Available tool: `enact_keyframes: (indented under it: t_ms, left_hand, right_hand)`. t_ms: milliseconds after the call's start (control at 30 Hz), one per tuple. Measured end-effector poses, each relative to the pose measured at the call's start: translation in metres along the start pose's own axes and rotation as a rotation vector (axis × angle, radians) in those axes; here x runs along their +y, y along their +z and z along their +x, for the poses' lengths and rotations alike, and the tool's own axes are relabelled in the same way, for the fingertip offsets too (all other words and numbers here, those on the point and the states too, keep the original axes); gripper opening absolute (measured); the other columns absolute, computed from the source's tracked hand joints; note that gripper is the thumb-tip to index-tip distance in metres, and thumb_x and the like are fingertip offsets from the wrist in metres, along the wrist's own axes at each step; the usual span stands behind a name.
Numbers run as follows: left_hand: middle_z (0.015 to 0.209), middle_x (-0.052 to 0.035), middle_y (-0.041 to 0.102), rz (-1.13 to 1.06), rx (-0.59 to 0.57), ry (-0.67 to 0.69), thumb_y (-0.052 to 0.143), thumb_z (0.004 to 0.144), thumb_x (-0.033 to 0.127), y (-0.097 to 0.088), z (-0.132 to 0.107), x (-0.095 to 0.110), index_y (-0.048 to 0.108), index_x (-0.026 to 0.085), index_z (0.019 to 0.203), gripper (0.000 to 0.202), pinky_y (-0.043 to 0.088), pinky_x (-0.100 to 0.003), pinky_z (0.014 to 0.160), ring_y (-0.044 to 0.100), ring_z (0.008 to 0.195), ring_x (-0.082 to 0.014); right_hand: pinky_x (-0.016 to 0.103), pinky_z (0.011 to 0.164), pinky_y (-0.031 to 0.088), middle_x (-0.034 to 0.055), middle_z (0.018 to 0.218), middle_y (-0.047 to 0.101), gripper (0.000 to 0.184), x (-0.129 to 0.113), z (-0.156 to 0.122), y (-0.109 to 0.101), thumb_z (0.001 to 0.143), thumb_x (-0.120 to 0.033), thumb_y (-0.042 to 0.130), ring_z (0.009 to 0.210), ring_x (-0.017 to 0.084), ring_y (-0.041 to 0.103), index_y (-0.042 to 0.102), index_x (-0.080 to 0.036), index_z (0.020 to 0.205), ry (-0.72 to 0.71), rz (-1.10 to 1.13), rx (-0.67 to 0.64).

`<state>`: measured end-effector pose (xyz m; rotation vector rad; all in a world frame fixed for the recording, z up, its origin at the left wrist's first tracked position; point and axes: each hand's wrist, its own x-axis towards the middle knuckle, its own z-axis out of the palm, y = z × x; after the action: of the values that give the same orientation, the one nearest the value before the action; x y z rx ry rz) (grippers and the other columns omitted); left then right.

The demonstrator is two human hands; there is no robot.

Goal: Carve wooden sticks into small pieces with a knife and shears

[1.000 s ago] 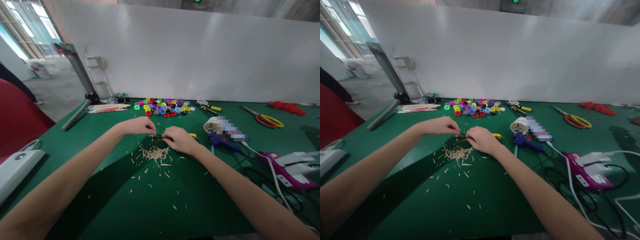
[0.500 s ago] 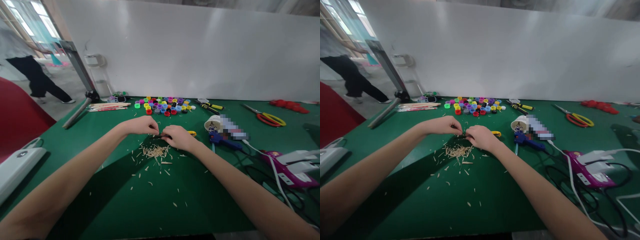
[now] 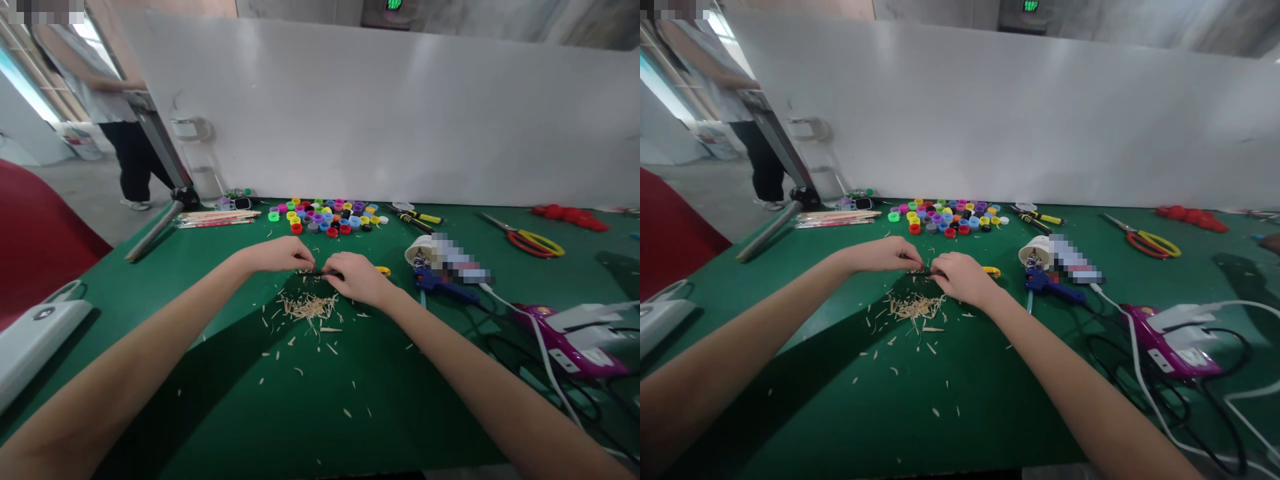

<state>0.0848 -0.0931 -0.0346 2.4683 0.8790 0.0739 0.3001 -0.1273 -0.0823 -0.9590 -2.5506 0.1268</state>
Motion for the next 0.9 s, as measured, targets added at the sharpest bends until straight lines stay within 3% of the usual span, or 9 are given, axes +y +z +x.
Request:
enact_keyframes:
  t_ms: [400, 533, 667, 900]
  left_hand:
    - [0.086, -0.0025, 0.069, 0.008, -0.025, 0.018, 0.045, 0.084, 0.032, -0.0009, -0.0013, 0.0034, 0.069, 0.02, 0.09, 0.028, 0.038, -0.025, 0.06, 0.055, 0.067, -0.0119]
    - [0.091, -0.0029, 0.07, 0.033, 0.0, -0.024, 0.046, 0.083, 0.032, -0.0042, -0.0036, 0.0028, 0.069, 0.02, 0.092, 0.027, 0.039, -0.025, 0.063, 0.055, 0.07, -0.0119]
    - [0.079, -0.0026, 0.067, 0.052, 0.002, -0.023, 0.044, 0.084, 0.034, -0.0048, -0.0041, 0.0029, 0.069, 0.019, 0.088, 0.03, 0.036, -0.026, 0.057, 0.05, 0.059, -0.0111]
    - [0.064, -0.0006, 0.054, 0.022, -0.034, -0.023, 0.042, 0.084, 0.034, -0.0051, -0.0047, 0.0071, 0.063, 0.017, 0.073, 0.03, 0.031, -0.026, 0.051, 0.037, 0.051, -0.0098]
  right_hand:
    - [0.027, 0.062, 0.035, 0.0031, 0.08, 0.063, 0.007, -0.0006, 0.003, 0.003, 0.084, -0.021, 0.052, 0.074, 0.015, 0.053, 0.058, -0.018, 0.081, -0.003, -0.05, -0.096]
    - [0.027, 0.066, 0.036, 0.0038, 0.081, 0.062, 0.011, -0.0018, -0.001, 0.0007, 0.086, -0.023, 0.05, 0.078, 0.016, 0.054, 0.059, -0.018, 0.083, -0.008, 0.011, -0.054]
    - [0.028, 0.068, 0.037, 0.0049, 0.082, 0.062, 0.011, -0.002, -0.001, -0.001, 0.086, -0.023, 0.05, 0.078, 0.016, 0.053, 0.059, -0.017, 0.084, 0.007, 0.014, 0.009]
    - [0.027, 0.067, 0.037, 0.0039, 0.082, 0.063, 0.011, -0.0003, 0.0023, -0.0019, 0.085, -0.024, 0.052, 0.076, 0.015, 0.054, 0.061, -0.018, 0.084, 0.01, 0.022, -0.024]
